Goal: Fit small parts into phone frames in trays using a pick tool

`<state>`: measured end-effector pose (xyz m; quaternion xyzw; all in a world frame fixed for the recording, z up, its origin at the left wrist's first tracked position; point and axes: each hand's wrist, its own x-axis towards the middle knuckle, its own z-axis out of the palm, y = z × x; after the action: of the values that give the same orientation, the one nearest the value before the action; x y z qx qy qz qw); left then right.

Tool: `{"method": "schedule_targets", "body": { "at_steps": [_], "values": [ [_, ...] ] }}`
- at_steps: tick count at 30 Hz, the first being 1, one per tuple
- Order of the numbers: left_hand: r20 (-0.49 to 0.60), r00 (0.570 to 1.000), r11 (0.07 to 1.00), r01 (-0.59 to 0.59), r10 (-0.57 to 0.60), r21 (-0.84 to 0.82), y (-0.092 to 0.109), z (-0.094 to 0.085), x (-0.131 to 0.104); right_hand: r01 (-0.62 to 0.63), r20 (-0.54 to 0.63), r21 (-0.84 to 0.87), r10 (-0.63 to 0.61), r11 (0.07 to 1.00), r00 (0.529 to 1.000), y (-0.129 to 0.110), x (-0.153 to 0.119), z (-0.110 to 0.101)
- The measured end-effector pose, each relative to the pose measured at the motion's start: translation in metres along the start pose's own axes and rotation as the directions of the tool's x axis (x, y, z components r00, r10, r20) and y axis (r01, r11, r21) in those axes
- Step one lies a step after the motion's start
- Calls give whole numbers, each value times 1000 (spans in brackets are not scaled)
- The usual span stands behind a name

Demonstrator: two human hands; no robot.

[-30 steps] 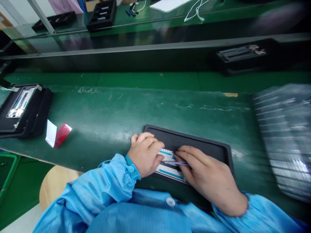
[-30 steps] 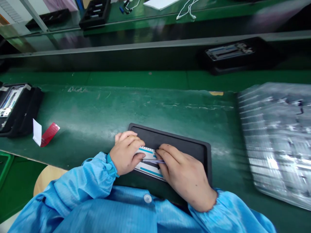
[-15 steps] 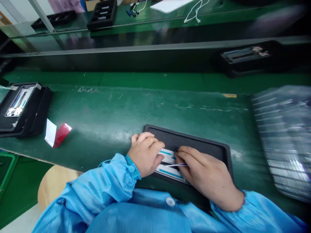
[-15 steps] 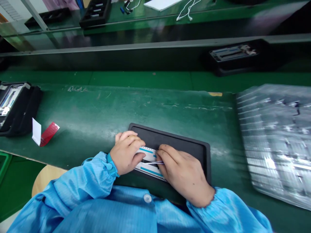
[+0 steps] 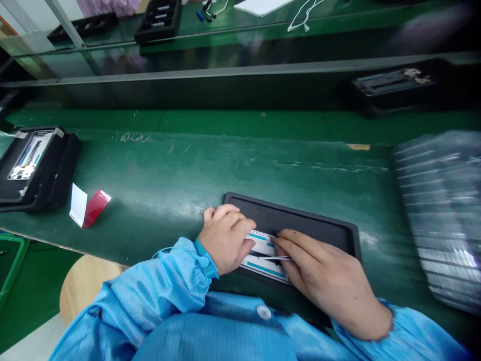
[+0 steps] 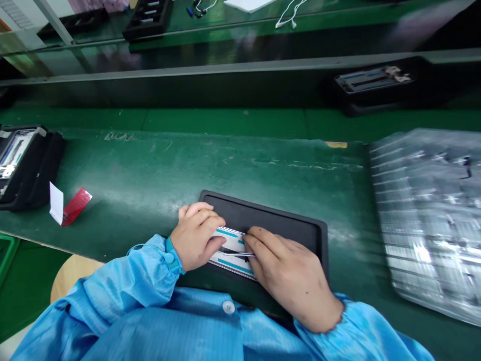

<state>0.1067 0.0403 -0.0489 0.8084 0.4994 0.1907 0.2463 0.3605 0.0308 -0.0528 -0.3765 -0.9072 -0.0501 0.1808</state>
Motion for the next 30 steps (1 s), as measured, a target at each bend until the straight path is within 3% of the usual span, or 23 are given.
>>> {"method": "schedule_targets", "body": {
  "at_steps": [5,11,15,19,21,24,27,30],
  "values": [
    [-5,1000,1000,0,0,8,1,0,0,-20,-19,8,20,1000,1000,-5,0,-3],
    [-10,1000,1000,5,-5,8,0,-1,0,-51,75,-26,52,998,996,-13,1,-9],
    [-25,1000,1000,-3,3,11,-1,0,0,-128,76,217,114,968,991,3,11,-32],
    [-26,1000,1000,-7,7,16,-2,1,0,-318,-6,480,365,818,931,22,18,-54],
    [-36,999,1000,0,1,22,-2,1,0,-321,-13,495,376,807,926,23,17,-50],
    [-43,999,1000,-3,4,30,-2,1,-1,-261,-32,474,313,841,949,18,14,-28],
    [-44,999,999,-8,10,35,-2,1,-1,-295,-45,467,355,834,934,13,11,-9],
    [-54,999,1000,1,0,25,-2,0,-1,-288,-38,488,349,824,936,11,12,-6]
  ]
}}
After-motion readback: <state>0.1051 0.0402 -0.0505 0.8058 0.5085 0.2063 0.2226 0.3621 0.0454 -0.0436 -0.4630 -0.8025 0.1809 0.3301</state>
